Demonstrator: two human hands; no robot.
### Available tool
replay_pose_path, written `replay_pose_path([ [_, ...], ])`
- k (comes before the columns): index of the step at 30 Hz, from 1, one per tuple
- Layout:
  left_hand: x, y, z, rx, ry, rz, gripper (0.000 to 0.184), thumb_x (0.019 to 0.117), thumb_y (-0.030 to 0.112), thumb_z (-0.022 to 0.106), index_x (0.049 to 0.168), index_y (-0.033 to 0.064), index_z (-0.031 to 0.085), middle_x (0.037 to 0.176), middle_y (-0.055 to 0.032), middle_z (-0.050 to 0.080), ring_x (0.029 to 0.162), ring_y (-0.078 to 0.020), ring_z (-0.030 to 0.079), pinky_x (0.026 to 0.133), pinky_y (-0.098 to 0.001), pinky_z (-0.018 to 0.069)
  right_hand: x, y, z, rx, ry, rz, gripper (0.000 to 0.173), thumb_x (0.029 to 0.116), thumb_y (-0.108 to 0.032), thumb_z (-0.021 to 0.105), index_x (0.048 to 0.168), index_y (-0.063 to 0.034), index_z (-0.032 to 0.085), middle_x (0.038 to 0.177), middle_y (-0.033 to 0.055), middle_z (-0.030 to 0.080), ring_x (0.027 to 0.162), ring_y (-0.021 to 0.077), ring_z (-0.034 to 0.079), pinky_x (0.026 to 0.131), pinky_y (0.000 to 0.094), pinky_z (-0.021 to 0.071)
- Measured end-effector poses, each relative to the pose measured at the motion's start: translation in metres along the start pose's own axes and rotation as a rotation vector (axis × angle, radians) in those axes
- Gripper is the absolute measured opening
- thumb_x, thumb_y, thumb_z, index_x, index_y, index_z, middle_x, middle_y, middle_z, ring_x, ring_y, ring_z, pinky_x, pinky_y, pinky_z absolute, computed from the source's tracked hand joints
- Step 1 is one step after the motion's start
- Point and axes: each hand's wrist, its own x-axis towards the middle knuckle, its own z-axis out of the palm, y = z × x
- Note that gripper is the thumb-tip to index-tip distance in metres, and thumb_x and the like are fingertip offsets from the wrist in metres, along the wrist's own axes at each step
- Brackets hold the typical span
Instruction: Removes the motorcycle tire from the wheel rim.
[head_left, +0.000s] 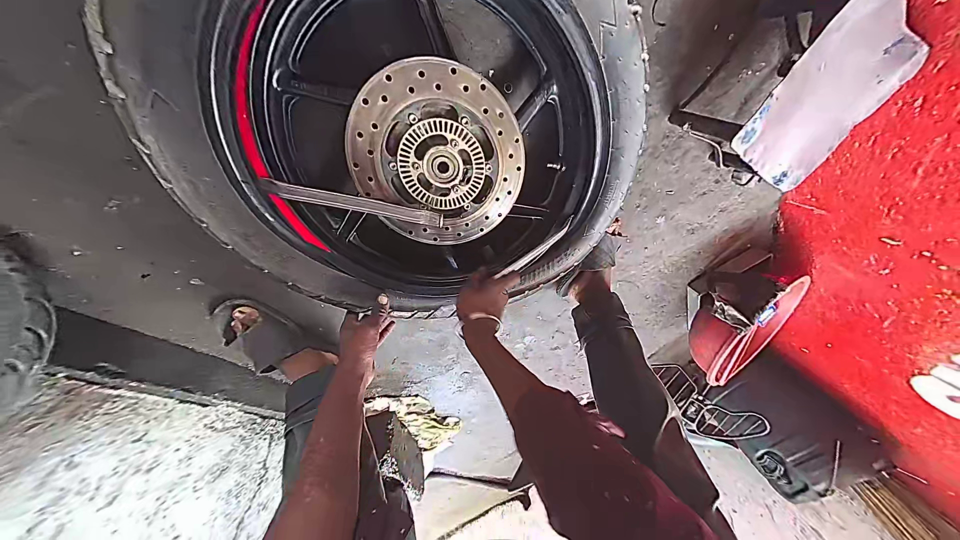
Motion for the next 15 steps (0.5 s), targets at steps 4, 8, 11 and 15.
replay_pose_path([
  [4,0.001,0.019,0.003,0.032,0.04,-0.024,0.068,0.0974,0.025,0.073,0.152,0.0074,0.035,0.141,-0.0195,0.056,0.116,-0.0284,0.066,0.091,-0.0449,0.0588,0.002,0.067,-0.053,-0.098,0.007,-0.249,0.056,0.1011,-0.027,0.063,0.142,0.0039,0.041,0.093,0.0181,0.07,0.084,0.0313,0.07,0.08,0.0493,0.0571],
  [8,0.0,0.024,0.006,0.066,0.032,-0.069,0.069,0.0996,0.028,0.07,0.155,0.0093,0.032,0.145,-0.0206,0.052,0.122,-0.0335,0.063,0.094,-0.0525,0.0565,-0.034,0.135,-0.106,-0.474,-0.232,-0.377,0.043,0.0988,-0.039,0.059,0.121,-0.0025,0.065,0.081,0.0158,0.071,0.077,0.0338,0.071,0.073,0.0546,0.0559],
  [11,-0.01,0.024,0.013,0.06,0.078,-0.077,0.063,0.1,0.029,0.069,0.151,0.0076,0.038,0.136,-0.0216,0.058,0.11,-0.0329,0.067,0.086,-0.0509,0.0588,-0.065,0.174,-0.125,-0.245,-0.308,-0.383,0.038,0.098,-0.038,0.063,0.119,-0.0066,0.06,0.061,0.0006,0.055,0.051,0.0139,0.053,0.052,0.0354,0.0477],
  [15,-0.02,0.025,0.022,-0.019,0.069,-0.105,0.062,0.1032,0.029,0.064,0.153,0.0082,0.033,0.136,-0.0235,0.056,0.108,-0.0351,0.068,0.082,-0.0508,0.0609,-0.058,0.172,-0.146,-0.131,-0.336,-0.233,0.044,0.1068,-0.037,0.053,0.142,-0.01,0.057,0.07,0.0045,0.062,0.053,0.0151,0.059,0.055,0.0369,0.0551],
])
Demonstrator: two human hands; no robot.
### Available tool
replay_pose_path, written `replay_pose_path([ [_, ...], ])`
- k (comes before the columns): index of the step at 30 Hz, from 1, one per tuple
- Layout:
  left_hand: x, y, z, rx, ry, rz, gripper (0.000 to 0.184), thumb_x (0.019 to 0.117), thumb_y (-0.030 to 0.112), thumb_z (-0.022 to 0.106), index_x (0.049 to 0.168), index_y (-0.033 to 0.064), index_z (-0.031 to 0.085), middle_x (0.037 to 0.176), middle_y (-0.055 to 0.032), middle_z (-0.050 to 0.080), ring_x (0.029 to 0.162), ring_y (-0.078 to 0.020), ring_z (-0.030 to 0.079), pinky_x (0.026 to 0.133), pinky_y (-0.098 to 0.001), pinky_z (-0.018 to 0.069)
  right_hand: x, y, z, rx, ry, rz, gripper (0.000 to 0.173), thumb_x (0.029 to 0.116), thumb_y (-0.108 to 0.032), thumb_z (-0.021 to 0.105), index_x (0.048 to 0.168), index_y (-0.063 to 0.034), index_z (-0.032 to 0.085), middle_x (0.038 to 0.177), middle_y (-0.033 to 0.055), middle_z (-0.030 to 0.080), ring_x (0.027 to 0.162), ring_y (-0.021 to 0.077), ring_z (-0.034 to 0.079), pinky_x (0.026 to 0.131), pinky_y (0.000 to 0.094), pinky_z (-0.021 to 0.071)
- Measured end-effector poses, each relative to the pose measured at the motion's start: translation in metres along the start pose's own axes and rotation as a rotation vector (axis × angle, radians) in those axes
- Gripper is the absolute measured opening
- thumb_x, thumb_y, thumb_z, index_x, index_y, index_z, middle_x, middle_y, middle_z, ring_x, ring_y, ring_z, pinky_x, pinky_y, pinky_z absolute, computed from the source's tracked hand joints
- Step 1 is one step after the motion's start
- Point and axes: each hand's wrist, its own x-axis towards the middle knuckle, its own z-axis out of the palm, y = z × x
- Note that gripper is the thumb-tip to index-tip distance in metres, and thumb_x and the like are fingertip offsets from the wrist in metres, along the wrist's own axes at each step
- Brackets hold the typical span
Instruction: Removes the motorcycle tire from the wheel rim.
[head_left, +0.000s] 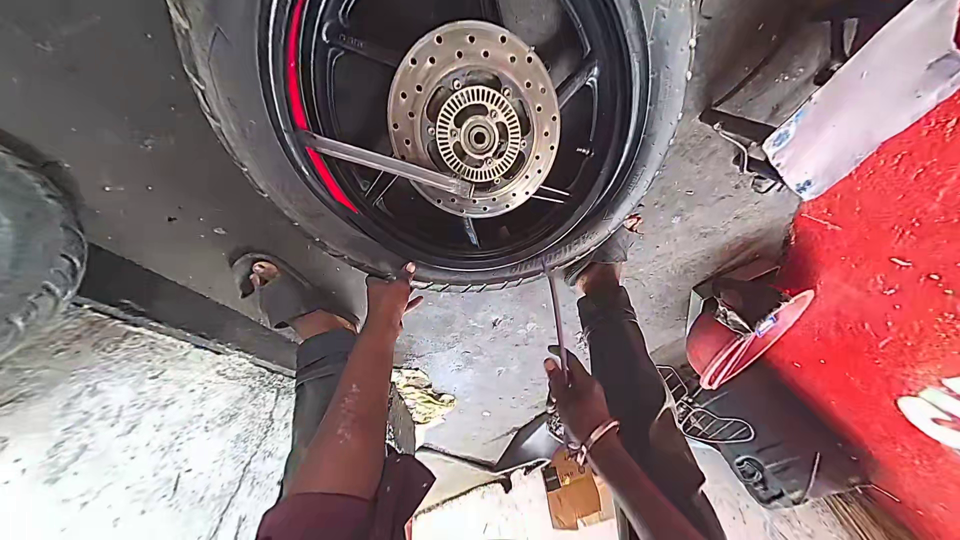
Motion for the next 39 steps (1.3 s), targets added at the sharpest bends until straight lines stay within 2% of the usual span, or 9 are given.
replay_pose_path([
  [4,-0.006,-0.007,0.023,-0.114,-0.054,-0.115,0.065,0.1078,0.03,0.055,0.158,0.0072,0.021,0.144,-0.0282,0.048,0.114,-0.0407,0.064,0.086,-0.0546,0.0588,0.032,-0.017,-0.026,0.131,-0.189,0.285,0.053,0.1132,-0.043,0.023,0.126,-0.0078,0.061,0.064,0.0004,0.045,0.044,0.0115,0.039,0.041,0.0271,0.0367],
  [9,-0.009,-0.022,0.058,-0.103,-0.083,-0.105,0.052,0.1131,0.031,0.038,0.155,0.0024,0.027,0.137,-0.0302,0.052,0.101,-0.0371,0.068,0.081,-0.0491,0.0599,0.06,-0.01,-0.02,0.056,-0.158,0.284,0.053,0.1129,-0.046,0.021,0.098,-0.0071,0.055,0.06,0.0014,0.044,0.042,0.0128,0.039,0.04,0.0276,0.0367],
  [17,-0.007,-0.011,0.065,0.012,-0.001,-0.108,0.048,0.107,0.024,0.048,0.147,-0.0014,0.039,0.135,-0.0282,0.053,0.109,-0.0391,0.065,0.081,-0.0556,0.06,0.065,-0.038,0.002,0.246,-0.095,0.351,0.057,0.1102,-0.056,0.02,0.086,-0.0122,0.047,0.052,-0.0016,0.035,0.036,0.01,0.032,0.035,0.0253,0.0326],
  [22,0.001,-0.018,0.069,-0.016,-0.008,-0.112,0.059,0.1103,0.027,0.042,0.157,0.0011,0.016,0.146,-0.0284,0.043,0.113,-0.0366,0.066,0.081,-0.0504,0.0627,0.11,0.0,0.005,-0.092,-0.054,0.181,0.062,0.1114,-0.052,0.017,0.091,-0.0067,0.053,0.059,0.004,0.043,0.044,0.0176,0.043,0.044,0.0347,0.0421],
  [25,0.003,-0.027,0.074,0.013,0.042,-0.102,0.059,0.1066,0.022,0.048,0.154,-0.0004,0.022,0.142,-0.0285,0.047,0.109,-0.0366,0.067,0.078,-0.0512,0.0629,0.11,0.009,0.004,-0.07,-0.11,0.207,0.064,0.1095,-0.056,0.016,0.091,-0.0071,0.053,0.058,0.0033,0.041,0.043,0.0169,0.042,0.042,0.0339,0.0407],
  [28,0.004,-0.017,0.078,0.004,0.048,-0.079,0.053,0.1032,0.019,0.054,0.149,-0.0018,0.034,0.134,-0.0284,0.053,0.101,-0.0359,0.069,0.075,-0.0515,0.0624,0.071,-0.065,-0.027,0.43,-0.364,0.224,0.041,0.1127,-0.042,0.028,0.09,-0.0142,0.048,0.057,-0.0076,0.038,0.038,0.0029,0.033,0.035,0.0188,0.032],
  [30,0.002,-0.026,0.07,0.027,0.029,-0.097,0.059,0.1041,0.019,0.051,0.152,-0.0022,0.026,0.137,-0.0293,0.051,0.101,-0.0353,0.069,0.075,-0.0502,0.0632,0.046,-0.1,-0.038,1.081,-0.434,0.095,0.029,0.1099,-0.024,0.034,0.101,-0.0102,0.058,0.072,-0.0042,0.059,0.051,-0.0017,0.054,0.047,0.0113,0.048],
  [33,0.004,-0.019,0.073,0.018,0.016,-0.117,0.059,0.1078,0.025,0.046,0.155,-0.0017,0.021,0.141,-0.03,0.048,0.105,-0.0364,0.069,0.077,-0.0507,0.0632,0.049,-0.18,-0.015,1.829,-0.092,-0.141,0.041,0.1095,-0.03,0.026,0.087,-0.0107,0.054,0.064,-0.0003,0.054,0.053,0.0081,0.055,0.053,0.0195,0.0496],
  [39,0.024,-0.072,0.025,-0.152,-0.363,0.086,0.049,0.1118,0.026,0.045,0.153,0.0061,0.028,0.121,-0.0232,0.064,0.094,-0.028,0.071,0.08,-0.0431,0.0612,0.055,-0.257,0.068,1.221,0.2,0.058,0.022,0.1073,-0.016,0.04,0.089,-0.009,0.049,0.062,0.0002,0.046,0.046,0.0085,0.045,0.044,0.0231,0.0453],
])
